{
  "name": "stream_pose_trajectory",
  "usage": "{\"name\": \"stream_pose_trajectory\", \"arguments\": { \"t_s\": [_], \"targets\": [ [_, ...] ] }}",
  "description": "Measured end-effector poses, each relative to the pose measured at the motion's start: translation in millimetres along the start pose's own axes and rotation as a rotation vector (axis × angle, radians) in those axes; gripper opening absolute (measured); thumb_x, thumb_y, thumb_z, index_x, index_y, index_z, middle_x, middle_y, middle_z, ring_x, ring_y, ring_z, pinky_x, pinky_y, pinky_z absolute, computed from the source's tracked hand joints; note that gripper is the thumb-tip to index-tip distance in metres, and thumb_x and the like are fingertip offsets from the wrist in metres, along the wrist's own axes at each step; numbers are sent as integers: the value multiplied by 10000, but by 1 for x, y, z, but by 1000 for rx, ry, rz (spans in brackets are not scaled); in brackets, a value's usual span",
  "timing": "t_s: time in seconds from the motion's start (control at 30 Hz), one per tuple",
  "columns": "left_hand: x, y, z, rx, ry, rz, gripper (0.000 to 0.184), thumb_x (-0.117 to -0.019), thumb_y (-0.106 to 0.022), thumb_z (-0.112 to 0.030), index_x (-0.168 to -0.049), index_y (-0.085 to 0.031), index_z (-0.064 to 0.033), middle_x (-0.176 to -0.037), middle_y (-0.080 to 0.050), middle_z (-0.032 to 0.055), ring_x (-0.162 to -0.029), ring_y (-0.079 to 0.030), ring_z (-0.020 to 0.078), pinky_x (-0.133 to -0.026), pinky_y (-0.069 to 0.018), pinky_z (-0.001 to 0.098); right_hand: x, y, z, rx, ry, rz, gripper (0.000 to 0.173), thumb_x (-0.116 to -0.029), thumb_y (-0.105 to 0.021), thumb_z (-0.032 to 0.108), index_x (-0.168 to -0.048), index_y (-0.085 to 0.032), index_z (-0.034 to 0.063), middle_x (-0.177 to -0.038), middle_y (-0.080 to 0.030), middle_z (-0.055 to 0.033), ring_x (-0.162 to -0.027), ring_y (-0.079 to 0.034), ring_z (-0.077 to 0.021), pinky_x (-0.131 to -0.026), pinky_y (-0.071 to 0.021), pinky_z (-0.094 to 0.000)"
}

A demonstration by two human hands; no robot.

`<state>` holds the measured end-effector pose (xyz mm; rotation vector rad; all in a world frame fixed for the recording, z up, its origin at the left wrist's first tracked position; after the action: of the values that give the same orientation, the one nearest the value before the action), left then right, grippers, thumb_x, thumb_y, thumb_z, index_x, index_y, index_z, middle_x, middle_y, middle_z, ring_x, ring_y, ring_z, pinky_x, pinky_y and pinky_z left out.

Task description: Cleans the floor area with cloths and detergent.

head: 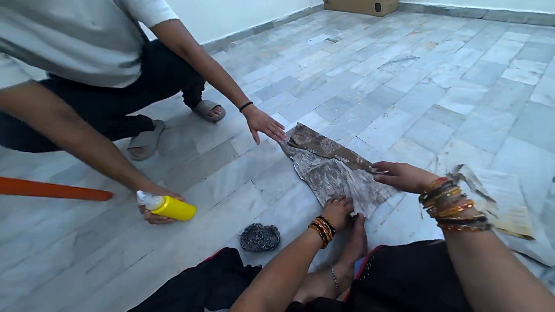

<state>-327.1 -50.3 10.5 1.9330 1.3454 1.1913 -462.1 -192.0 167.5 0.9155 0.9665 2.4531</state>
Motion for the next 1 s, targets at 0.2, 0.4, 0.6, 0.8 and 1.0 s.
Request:
{"name": "stream_pose_trajectory", "arguments": {
  "t_s": [0.2, 0.4, 0.6, 0.8, 1.0],
  "targets": [
    [29, 21, -2, 65, 51, 77, 372, -1023, -512, -112, -1369, -621, -32, -1457, -591, 176, -1369, -554, 346, -1139, -419, 575, -2, 12, -8, -18, 36, -35, 493, -1066, -575, 352, -1489, -523, 105, -1424, -609, -157, -1199, -662, -323, -1049, -495, -541],
    [17, 81, -5, 309, 156, 25, 376, -1094, -481, -214, -1329, -617, 46, -1256, -659, 291, -1206, -629, 421, -1070, -448, 589, -4, 12, -5, -24, 38, -15, 503, -1069, -573, 337, -1502, -507, 92, -1437, -596, -173, -1225, -644, -347, -1062, -478, -554],
    [9, 171, 53, 879, 796, -516, 478, -1112, -473, -219, -1486, -425, 75, -1541, -447, 279, -1448, -423, 392, -1192, -321, 531, -4, 14, -10, -13, 10, -13, 522, -1070, -565, 354, -1514, -493, 88, -1440, -597, -172, -1217, -646, -351, -1063, -472, -551],
    [22, 146, 136, 730, 950, -837, 606, -1065, -564, -340, -1503, -428, 56, -1493, -477, 330, -1398, -482, 450, -1156, -385, 583, 0, 23, -14, -21, -8, -31, 531, -1077, -544, 372, -1523, -481, 91, -1462, -582, -166, -1243, -635, -342, -1077, -463, -551],
    [15, 110, 94, 236, 530, -861, 588, -1044, -580, -236, -1539, -406, 30, -1587, -353, 328, -1470, -364, 495, -1200, -326, 600, 1, 32, -18, -65, -2, -61, 529, -1078, -544, 365, -1521, -477, 84, -1469, -569, -176, -1261, -620, -349, -1081, -455, -560]
  ]
}}
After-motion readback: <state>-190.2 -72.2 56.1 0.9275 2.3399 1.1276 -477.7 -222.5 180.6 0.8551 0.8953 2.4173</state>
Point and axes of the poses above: each hand's wrist, its own x-axis away from the middle knuckle, its own y-axis out of the back of the hand, z = x × y, the point moved 4 cm from there along -x, towards the middle knuckle
